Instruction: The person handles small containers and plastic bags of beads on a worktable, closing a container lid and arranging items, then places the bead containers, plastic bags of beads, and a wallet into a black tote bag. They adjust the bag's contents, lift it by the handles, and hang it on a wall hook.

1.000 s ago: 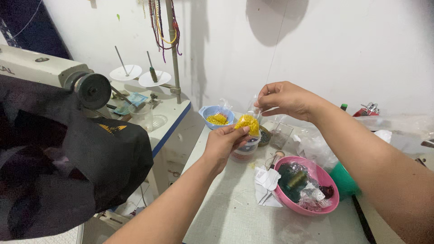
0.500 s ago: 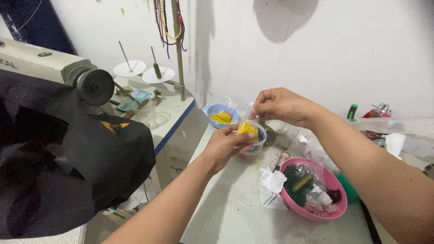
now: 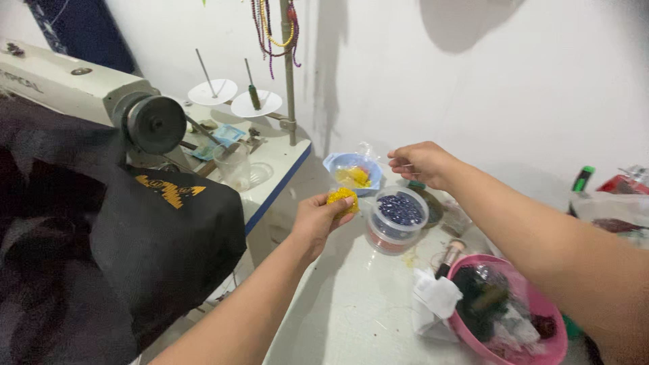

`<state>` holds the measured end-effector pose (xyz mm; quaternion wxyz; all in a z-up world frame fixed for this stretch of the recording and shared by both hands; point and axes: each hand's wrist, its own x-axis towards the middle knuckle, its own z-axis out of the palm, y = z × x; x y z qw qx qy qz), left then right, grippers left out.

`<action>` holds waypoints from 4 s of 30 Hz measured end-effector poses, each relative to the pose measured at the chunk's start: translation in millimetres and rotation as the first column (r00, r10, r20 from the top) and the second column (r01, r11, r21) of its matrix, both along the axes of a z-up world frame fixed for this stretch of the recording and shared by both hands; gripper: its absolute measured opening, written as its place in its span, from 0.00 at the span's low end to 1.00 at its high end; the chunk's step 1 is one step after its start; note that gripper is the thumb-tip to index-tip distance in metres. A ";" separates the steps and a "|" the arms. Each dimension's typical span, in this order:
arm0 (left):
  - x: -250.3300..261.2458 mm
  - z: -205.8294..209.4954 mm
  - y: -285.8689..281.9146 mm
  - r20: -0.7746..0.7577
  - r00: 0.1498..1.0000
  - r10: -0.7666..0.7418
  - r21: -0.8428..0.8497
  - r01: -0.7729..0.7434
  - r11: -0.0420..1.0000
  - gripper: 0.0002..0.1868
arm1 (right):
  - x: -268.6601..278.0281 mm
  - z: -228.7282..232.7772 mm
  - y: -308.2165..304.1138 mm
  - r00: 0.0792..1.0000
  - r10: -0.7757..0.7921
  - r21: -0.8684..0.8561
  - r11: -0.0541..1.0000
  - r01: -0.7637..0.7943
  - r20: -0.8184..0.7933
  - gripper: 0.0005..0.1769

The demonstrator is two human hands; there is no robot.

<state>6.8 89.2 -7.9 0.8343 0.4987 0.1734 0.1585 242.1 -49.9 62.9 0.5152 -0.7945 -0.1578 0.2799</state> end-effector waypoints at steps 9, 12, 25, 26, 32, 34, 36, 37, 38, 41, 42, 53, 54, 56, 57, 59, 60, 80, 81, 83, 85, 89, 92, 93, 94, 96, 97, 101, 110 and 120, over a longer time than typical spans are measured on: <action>2.7 21.8 36.1 0.133 0.991 -0.021 -0.149 0.041 0.988 0.20 | 69.5 -58.7 53.8 0.991 0.025 -0.353 0.935 0.023 0.133 0.22; 2.8 35.1 40.8 0.132 0.991 -0.031 -0.143 0.050 0.989 0.21 | 79.1 -74.7 59.1 0.988 0.063 -0.370 0.929 -0.008 0.138 0.23; 15.4 45.7 37.6 0.143 0.990 0.017 -0.167 0.007 0.986 0.19 | 61.4 -92.8 66.8 0.875 0.157 -0.325 0.946 0.000 0.457 0.20; 16.5 43.6 37.1 0.130 0.991 0.018 -0.147 0.001 0.989 0.18 | 57.1 -90.9 67.4 0.856 0.181 -0.323 0.946 -0.018 0.484 0.18; 22.1 34.9 35.9 0.076 0.995 0.071 -0.138 -0.060 0.989 0.14 | 39.4 -58.2 69.2 0.929 0.169 -0.063 0.986 -0.157 0.329 0.12; 23.6 35.4 36.9 0.105 0.991 0.087 -0.167 -0.069 0.984 0.15 | 35.1 -36.6 64.9 0.980 0.147 0.013 0.989 -0.150 0.134 0.10; 26.8 39.8 38.7 0.095 0.987 0.128 -0.192 -0.108 0.975 0.15 | 28.8 -15.8 58.3 0.989 0.148 0.096 0.984 -0.147 -0.006 0.09; 28.3 42.0 39.3 0.089 0.985 0.148 -0.203 -0.128 0.971 0.16 | 25.6 -7.9 54.9 0.986 0.160 0.145 0.978 -0.152 -0.042 0.09; 28.9 44.0 39.8 0.094 0.983 0.157 -0.195 -0.136 0.971 0.16 | 22.4 -1.8 51.6 0.982 0.173 0.194 0.969 -0.155 -0.078 0.09; 29.9 51.9 42.9 0.101 0.977 0.185 -0.170 -0.167 0.971 0.18 | 18.8 8.1 49.1 0.985 0.151 0.225 0.966 -0.128 -0.086 0.09; 29.7 53.4 43.9 0.094 0.977 0.194 -0.163 -0.177 0.971 0.19 | 21.4 7.3 48.6 0.988 0.130 0.219 0.970 -0.109 -0.085 0.10; 12.4 54.5 51.7 0.123 0.970 0.207 -0.204 -0.180 0.962 0.19 | 111.1 -109.6 80.3 0.999 -0.007 0.044 0.999 0.005 0.047 0.10; 9.5 54.5 52.9 0.121 0.971 0.205 -0.201 -0.179 0.963 0.19 | 115.6 -118.4 81.5 0.999 0.001 0.058 0.998 -0.003 0.043 0.11; 5.2 55.0 54.6 0.124 0.971 0.204 -0.196 -0.178 0.964 0.19 | 117.6 -129.3 81.5 0.999 0.010 0.084 0.996 -0.013 0.033 0.12; 4.2 55.2 54.8 0.130 0.970 0.205 -0.193 -0.178 0.965 0.19 | 115.3 -131.1 80.3 0.998 -0.003 0.063 0.998 -0.001 0.060 0.13; 3.2 55.6 54.8 0.135 0.970 0.203 -0.193 -0.175 0.966 0.19 | 106.0 -126.8 75.3 0.993 -0.031 0.020 0.999 0.029 0.116 0.15; 2.9 55.7 54.7 0.134 0.971 0.200 -0.195 -0.172 0.966 0.19 | 99.5 -121.8 72.7 0.994 -0.064 0.042 0.997 0.061 0.092 0.17; 5.9 122.9 33.3 0.189 0.980 0.055 -0.155 -0.026 0.988 0.22 | -58.7 75.3 -7.9 0.976 0.091 0.513 0.858 0.023 -0.196 0.07; 3.9 129.6 31.3 0.198 0.979 0.053 -0.146 -0.024 0.989 0.22 | -74.5 89.2 -11.4 0.977 0.085 0.500 0.866 0.024 -0.195 0.08; -0.2 142.7 26.5 0.215 0.976 0.043 -0.125 -0.016 0.992 0.22 | -100.0 112.0 -18.1 0.978 0.073 0.475 0.880 0.029 -0.195 0.11; -5.2 155.1 21.4 0.231 0.972 0.030 -0.103 -0.006 0.995 0.22 | -115.7 128.9 -26.8 0.979 0.097 0.529 0.849 0.014 -0.181 0.12; -15.5 177.7 10.1 0.225 0.974 -0.012 -0.048 0.024 0.999 0.23 | -128.3 147.6 -42.7 0.960 0.270 0.640 0.752 -0.161 -0.076 0.15; -22.2 192.9 2.1 0.234 0.972 -0.020 -0.029 0.027 0.999 0.22 | -131.0 157.4 -54.5 0.963 0.269 0.620 0.753 -0.220 0.014 0.26; -24.6 197.2 0.2 0.244 0.969 -0.029 -0.019 0.035 0.999 0.22 | -132.0 160.0 -56.9 0.961 0.273 0.616 0.750 -0.242 0.044 0.29; -26.7 201.3 -1.8 0.254 0.967 -0.038 -0.009 0.042 0.999 0.22 | -133.1 162.7 -58.4 0.958 0.278 0.611 0.747 -0.264 0.074 0.31; -29.6 208.9 -6.0 0.266 0.962 -0.063 0.010 0.063 0.998 0.23 | -136.4 168.2 -60.7 0.953 0.283 0.601 0.745 -0.288 0.106 0.35; -31.2 212.5 -7.6 0.273 0.959 -0.076 0.021 0.073 0.997 0.23 | -138.3 171.0 -61.7 0.953 0.283 0.599 0.746 -0.291 0.110 0.35; -37.7 223.0 -12.7 0.293 0.953 -0.074 0.049 0.063 0.997 0.24 | -144.5 178.5 -63.2 0.946 0.298 0.614 0.726 -0.310 0.125 0.36; -46.4 232.4 -16.0 0.311 0.948 -0.065 0.058 0.050 0.997 0.24 | -150.3 182.7 -61.7 0.965 0.230 0.579 0.772 -0.261 0.129 0.29; -51.8 235.9 -20.4 0.320 0.946 -0.057 0.064 0.038 0.997 0.24 | -151.3 183.6 -65.3 0.960 0.250 0.594 0.755 -0.276 0.128 0.25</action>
